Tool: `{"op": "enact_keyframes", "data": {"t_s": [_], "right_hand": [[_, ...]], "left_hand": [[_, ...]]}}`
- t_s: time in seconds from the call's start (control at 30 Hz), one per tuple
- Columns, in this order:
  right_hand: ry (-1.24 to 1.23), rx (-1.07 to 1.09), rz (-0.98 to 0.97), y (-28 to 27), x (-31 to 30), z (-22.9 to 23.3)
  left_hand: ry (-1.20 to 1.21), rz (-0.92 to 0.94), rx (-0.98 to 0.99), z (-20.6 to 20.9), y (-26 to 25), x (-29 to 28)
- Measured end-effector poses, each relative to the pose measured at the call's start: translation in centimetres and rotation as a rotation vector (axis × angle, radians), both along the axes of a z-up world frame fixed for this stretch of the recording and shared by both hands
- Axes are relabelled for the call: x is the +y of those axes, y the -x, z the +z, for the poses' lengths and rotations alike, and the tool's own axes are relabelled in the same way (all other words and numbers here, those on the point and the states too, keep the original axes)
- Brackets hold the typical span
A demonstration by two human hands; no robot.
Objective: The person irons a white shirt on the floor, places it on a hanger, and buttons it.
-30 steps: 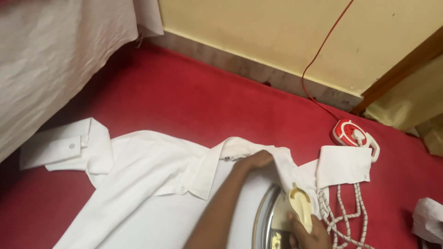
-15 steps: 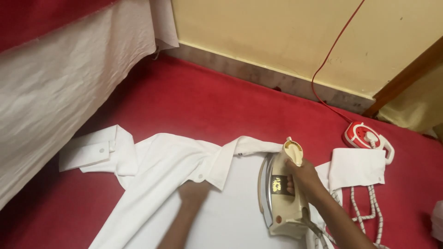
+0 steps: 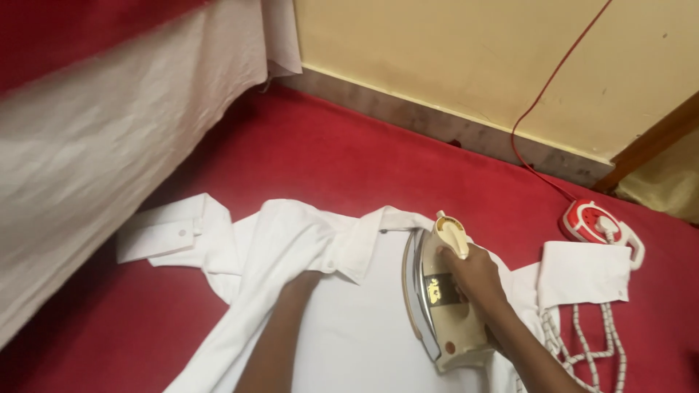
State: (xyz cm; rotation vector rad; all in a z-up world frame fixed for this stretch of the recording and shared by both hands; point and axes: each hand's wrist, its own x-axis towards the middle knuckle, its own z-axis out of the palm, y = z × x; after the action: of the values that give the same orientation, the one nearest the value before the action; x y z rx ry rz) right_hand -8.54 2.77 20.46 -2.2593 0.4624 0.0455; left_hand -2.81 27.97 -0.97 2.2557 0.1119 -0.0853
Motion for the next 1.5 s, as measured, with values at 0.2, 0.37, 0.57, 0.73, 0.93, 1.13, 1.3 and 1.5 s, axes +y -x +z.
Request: {"op": "enact_keyframes", "data": {"t_s": [0.2, 0.37, 0.57, 0.73, 0.93, 1.13, 1.3, 1.5], "right_hand": [[0.081, 0.105, 0.039, 0.3, 2.2, 0.6], [0.08, 0.045, 0.072, -2.1, 2.3, -0.5], [0.164, 0.12, 0.157, -1.9, 4.9, 0.1], [0.182, 0.065, 0.34, -3.7, 6.1, -1.0], [0.202, 0.205, 0.334, -5.4, 10.6, 0.6], [0.201, 0.164, 0.411, -6.3, 12.7, -0.9], [0.069, 0.123, 0.426, -4.3, 16.0, 1.2], [0.055, 0.117, 0.478, -2.7, 19.2, 0.5]], "left_hand": [[0.0, -0.052, 0.105, 0.6, -2.4, 1.9], [0.022, -0.122, 0.194, 2.1, -3.7, 1.0], [0.039, -0.15, 0.305, 4.3, -4.2, 8.7], [0.074, -0.245, 0.299, 9.7, -9.3, 4.8], [0.019, -0.142, 0.403, 14.3, -5.1, 7.7], [0.166, -0.046, 0.336, 14.0, -0.9, 10.2], [0.235, 0.046, 0.202, 18.5, 8.8, 12.0], [-0.384, 0.317, 0.094, 12.6, 20.4, 15.3]]}}
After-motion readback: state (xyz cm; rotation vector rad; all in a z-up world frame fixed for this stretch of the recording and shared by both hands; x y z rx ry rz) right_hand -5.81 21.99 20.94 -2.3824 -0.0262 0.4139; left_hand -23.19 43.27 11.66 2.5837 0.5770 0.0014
